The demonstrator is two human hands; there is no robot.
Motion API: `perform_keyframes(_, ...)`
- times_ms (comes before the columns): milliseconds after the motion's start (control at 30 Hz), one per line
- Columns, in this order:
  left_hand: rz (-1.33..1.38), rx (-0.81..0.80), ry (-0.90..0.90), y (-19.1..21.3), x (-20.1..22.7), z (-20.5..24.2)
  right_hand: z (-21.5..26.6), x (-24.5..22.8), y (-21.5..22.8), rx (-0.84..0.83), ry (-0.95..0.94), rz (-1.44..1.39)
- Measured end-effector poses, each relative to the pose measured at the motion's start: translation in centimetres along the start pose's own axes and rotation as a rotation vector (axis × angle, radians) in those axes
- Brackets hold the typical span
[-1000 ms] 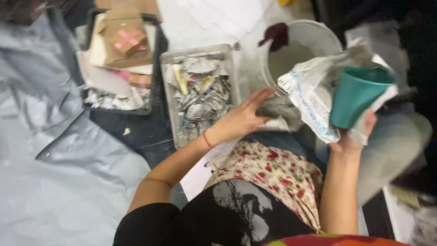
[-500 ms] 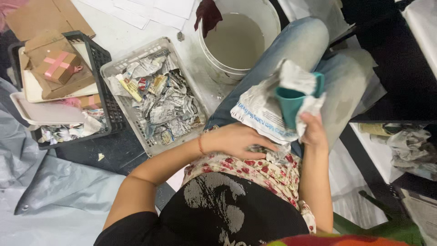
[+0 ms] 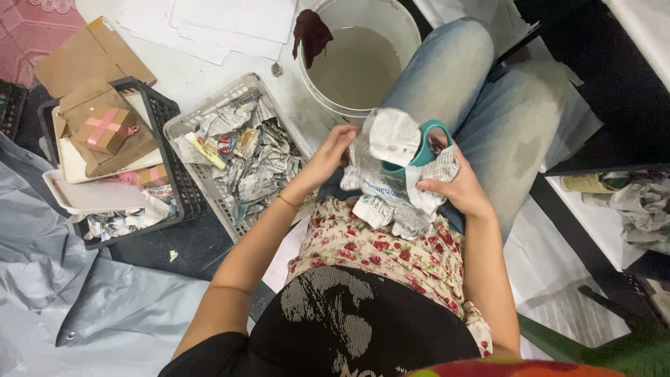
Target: The person repeatedly picks newspaper sheets from a basket, wraps small objects such as a teal mug and a clear glass, and places the wrapped items onto a nearby shelf. The person handles each item one at a time, folding the paper around the object before setting it down.
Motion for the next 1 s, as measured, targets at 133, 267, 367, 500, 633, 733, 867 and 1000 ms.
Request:
perform_keyframes(133, 0.005, -0.288, -0.067, -1.4, -1.0, -2.0, 0.6, -0.8, -0.5, 0.022, -0.104, 0.143)
perform_keyframes(267, -0.028, -0.386, 0.074, -1.4, -0.9, -1.7, 0.9, -2.5, -1.5, -0.032, -0.131, 0.203)
perform_keyframes(367, 0.598, -0.497, 0.095, -2.4, 1.2, -0.4, 0.6, -3.2, -2.3, -0.086, -0.153, 0.186)
perform_keyframes(500, 0.142, -0.358, 0.082, -3.3, 2.8, -0.6, -0.2, -4.8, -3.4, -0.157, -0.074, 0.262)
perform_keyframes(633, -0.197, -0.284, -0.166, -4.7, 6.0, 0.2, -0.6, -6.6, -3.7, -0.102, 0.067, 0.273)
perform_keyframes(733, -0.296, -0.026, -0.347, -5.8, 8.0, 2.0, -0.3, -6.1, -3.8, -0.056, 0.021, 0.258)
perform_keyframes(867, -0.404, 0.320, -0.449, -7.0, 9.1, 5.6, 0.0, -5.4, -4.0, -0.022, 0.024, 0.349)
perform_keyframes(1000, -0.367, 0.299, -0.405, -7.1, 8.4, 5.0, 0.2, -5.5, -4.0, 0.020, 0.137, 0.413)
Point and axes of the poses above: each hand's wrist, its own z-axis away from the middle knuckle, its own y-axis out of the back of the hand, x = y × z, the point moved 8 cm from there along -z, towards the middle knuckle, and after that the axes turned 10 degrees about -x, right-handed, at the moved point
